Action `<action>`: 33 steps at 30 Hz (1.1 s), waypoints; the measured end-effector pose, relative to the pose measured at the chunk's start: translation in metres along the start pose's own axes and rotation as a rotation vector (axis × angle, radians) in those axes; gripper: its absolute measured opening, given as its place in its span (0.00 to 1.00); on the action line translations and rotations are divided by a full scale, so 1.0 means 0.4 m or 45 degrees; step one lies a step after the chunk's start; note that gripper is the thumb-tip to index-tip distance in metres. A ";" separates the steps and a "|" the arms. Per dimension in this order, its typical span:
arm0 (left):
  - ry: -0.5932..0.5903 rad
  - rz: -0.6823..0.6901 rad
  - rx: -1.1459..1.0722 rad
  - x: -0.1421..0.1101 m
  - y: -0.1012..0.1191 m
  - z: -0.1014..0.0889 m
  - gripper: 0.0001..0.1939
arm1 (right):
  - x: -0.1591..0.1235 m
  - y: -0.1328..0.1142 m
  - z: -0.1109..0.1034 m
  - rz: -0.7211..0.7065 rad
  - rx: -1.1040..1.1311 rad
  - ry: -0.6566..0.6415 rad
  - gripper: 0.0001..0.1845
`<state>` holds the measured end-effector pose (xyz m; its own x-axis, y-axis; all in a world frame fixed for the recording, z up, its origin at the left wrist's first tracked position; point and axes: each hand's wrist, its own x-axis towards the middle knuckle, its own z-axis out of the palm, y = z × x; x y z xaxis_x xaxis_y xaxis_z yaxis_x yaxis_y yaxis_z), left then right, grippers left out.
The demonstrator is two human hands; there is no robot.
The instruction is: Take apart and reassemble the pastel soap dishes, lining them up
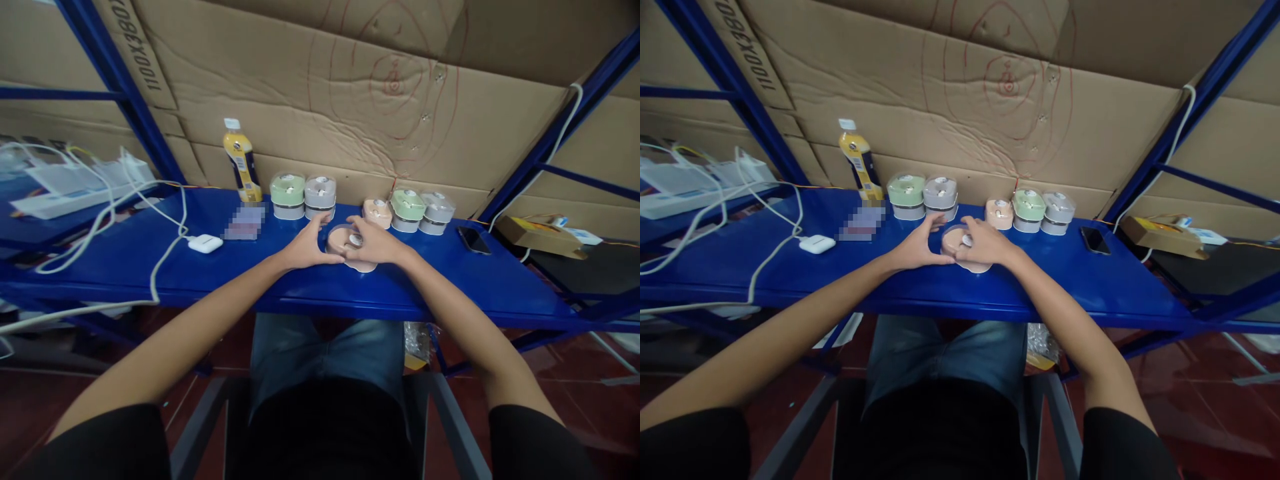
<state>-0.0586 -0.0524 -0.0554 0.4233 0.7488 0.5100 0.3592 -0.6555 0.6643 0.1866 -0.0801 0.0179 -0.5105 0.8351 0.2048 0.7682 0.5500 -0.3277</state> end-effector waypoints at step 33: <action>0.071 -0.239 0.354 -0.010 -0.057 -0.134 0.33 | -0.071 0.313 -0.058 0.223 0.135 -0.005 0.46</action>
<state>-0.1132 -0.0354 -0.0432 0.2849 0.8581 0.4273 0.6429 -0.5017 0.5788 0.3063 -0.0347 -0.0077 -0.3743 0.9178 0.1325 0.8007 0.3920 -0.4530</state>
